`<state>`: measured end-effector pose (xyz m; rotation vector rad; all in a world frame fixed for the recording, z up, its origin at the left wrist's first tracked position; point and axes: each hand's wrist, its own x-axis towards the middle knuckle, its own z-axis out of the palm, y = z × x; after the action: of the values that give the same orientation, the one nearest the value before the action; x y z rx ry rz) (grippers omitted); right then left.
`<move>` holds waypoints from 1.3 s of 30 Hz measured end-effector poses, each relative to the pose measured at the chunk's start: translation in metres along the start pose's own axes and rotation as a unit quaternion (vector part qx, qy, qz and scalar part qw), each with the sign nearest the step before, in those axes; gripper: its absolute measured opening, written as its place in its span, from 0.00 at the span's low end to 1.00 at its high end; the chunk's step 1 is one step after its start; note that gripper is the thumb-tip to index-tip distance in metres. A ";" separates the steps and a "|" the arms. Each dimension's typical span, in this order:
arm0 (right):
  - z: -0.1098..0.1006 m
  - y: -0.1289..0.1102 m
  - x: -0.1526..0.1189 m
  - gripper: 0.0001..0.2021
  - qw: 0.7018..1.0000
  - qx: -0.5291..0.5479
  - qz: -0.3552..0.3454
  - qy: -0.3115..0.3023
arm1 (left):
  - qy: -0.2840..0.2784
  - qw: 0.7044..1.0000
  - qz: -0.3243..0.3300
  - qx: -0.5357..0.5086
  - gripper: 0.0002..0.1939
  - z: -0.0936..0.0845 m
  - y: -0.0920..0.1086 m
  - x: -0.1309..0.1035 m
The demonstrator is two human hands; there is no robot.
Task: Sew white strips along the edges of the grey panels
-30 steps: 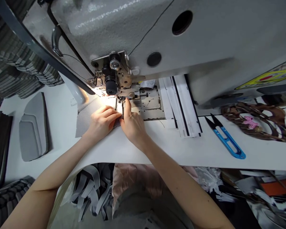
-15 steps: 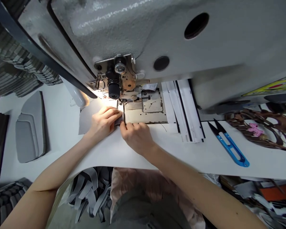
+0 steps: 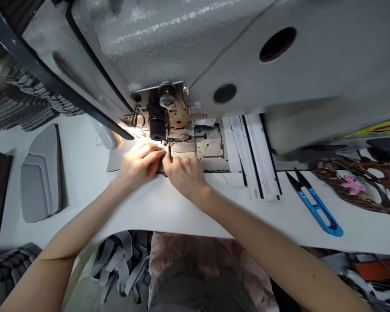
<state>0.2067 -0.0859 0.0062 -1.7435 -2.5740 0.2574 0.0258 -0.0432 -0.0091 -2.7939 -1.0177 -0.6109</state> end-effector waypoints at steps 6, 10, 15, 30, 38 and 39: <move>0.007 0.004 0.006 0.28 1.000 -0.001 0.008 0.018 | 0.014 1.000 -0.002 -0.018 0.15 0.007 -0.010 -0.005; 0.013 0.004 0.004 0.27 0.999 0.010 -0.003 0.045 | 0.001 1.000 -0.018 -0.002 0.15 0.015 -0.018 -0.001; 0.019 0.004 0.002 0.24 0.997 0.021 -0.005 0.073 | 0.016 0.999 -0.050 0.015 0.15 0.028 -0.028 0.001; 0.020 0.005 0.000 0.24 0.997 0.030 0.003 0.069 | 0.063 0.997 -0.002 0.042 0.13 0.022 -0.021 0.002; 0.018 0.007 0.002 0.23 0.997 0.060 -0.002 0.052 | 0.055 0.997 -0.054 -0.003 0.14 0.025 -0.027 0.000; 0.018 0.007 0.004 0.23 0.996 0.068 -0.002 0.050 | 0.051 0.997 -0.056 -0.024 0.16 0.024 -0.029 0.001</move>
<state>0.2103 -0.0821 -0.0126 -1.6600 -2.4306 0.3280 0.0158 -0.0143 -0.0314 -2.7274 -1.1603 -0.7913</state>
